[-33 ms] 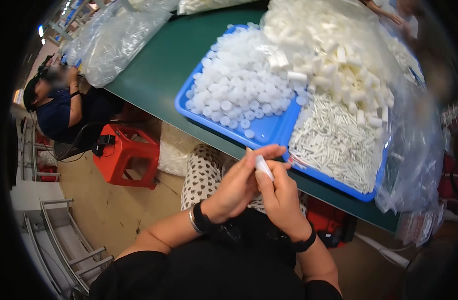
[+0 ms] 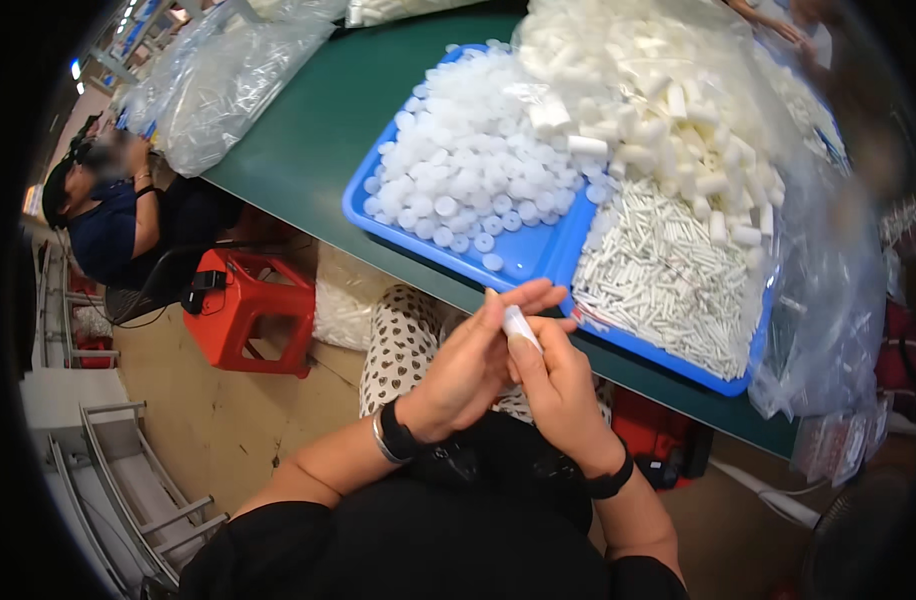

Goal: The person sits at a green work table and repeatedly assembles small white plastic components. They pick a white disc from a blue tray, insert a thin white rod into it, and slide a white cylindrical piece over the rod. The person handles the items one at a time, placing the finished assemblies into a pile on the table.

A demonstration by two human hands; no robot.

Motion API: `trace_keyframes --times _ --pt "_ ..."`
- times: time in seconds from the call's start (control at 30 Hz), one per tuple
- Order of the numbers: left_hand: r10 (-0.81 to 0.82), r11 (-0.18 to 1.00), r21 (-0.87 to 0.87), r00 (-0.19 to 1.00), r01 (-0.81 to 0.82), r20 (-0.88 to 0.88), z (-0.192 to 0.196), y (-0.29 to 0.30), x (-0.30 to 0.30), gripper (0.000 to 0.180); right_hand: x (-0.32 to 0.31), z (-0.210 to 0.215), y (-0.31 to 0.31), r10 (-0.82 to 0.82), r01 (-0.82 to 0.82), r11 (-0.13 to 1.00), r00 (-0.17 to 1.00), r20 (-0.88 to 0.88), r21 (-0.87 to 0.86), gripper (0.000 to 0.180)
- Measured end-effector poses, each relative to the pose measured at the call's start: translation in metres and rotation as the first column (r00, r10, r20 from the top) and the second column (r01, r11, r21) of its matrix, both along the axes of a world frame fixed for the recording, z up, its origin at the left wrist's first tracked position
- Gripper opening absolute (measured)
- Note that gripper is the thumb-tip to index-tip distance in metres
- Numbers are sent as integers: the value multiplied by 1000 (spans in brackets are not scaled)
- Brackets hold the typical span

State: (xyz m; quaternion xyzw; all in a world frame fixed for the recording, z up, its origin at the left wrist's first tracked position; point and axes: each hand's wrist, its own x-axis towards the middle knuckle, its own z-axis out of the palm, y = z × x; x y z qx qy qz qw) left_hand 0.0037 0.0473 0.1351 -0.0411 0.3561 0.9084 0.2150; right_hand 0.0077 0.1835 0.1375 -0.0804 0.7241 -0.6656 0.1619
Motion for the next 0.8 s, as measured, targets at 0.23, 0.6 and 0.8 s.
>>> trace_keyframes --times 0.23,0.6,0.8 --pt "-85 988 133 993 74 84 -7 -6 -8 62 -2 -2 11 206 86 881 815 541 -465 37" --pt "13 990 -138 1000 -11 13 -21 -5 18 40 17 -13 -6 112 -20 945 957 -268 326 18" --pt "232 927 -264 961 -265 -149 -13 -48 6 42 21 -35 5 335 -216 804 935 -121 554 24"
